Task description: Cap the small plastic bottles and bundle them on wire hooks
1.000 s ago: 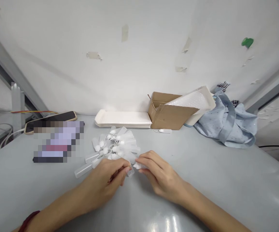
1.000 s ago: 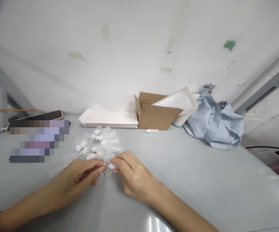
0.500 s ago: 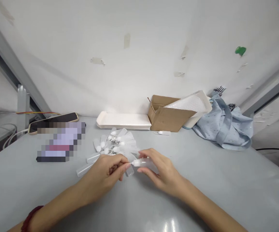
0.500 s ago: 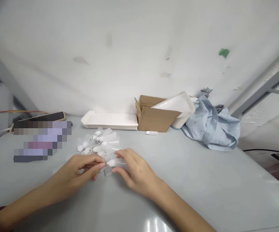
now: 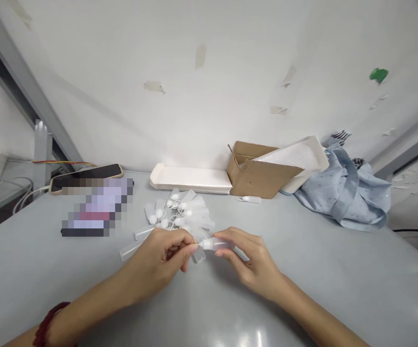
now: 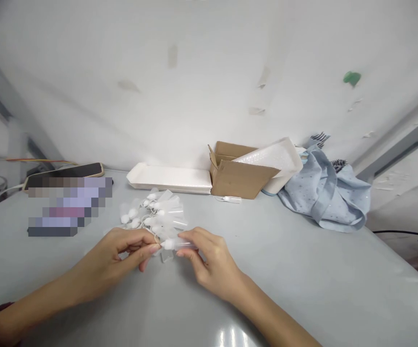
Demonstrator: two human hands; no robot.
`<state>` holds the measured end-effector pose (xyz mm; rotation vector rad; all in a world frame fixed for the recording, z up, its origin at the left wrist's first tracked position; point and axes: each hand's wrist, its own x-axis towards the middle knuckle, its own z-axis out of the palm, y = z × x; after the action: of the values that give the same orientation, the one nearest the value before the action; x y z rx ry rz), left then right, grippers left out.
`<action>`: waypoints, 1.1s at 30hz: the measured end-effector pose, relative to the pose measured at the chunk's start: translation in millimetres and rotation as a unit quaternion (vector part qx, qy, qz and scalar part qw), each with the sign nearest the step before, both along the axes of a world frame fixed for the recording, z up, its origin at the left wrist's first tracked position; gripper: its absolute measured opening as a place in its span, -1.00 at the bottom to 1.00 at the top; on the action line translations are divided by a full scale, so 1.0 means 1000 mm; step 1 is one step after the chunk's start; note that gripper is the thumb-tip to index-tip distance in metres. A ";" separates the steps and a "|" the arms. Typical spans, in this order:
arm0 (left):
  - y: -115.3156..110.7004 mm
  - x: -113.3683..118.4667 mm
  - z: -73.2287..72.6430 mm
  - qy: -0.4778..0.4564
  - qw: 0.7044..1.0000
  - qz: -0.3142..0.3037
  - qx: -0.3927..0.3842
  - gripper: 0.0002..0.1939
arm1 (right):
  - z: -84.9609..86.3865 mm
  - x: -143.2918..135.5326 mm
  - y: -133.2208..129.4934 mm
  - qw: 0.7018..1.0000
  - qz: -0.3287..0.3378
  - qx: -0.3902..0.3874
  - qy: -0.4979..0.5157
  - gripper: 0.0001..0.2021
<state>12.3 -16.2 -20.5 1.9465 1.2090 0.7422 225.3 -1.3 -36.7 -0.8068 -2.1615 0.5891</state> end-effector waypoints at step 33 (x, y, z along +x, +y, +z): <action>0.006 0.003 -0.019 0.119 0.976 0.004 0.181 -0.85 | -0.010 0.005 0.019 0.997 -0.027 -0.065 -0.030 -0.83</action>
<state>15.5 -10.6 -39.4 2.3868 1.2906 0.7928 230.1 17.4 -46.7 -0.9609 -2.1644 0.6906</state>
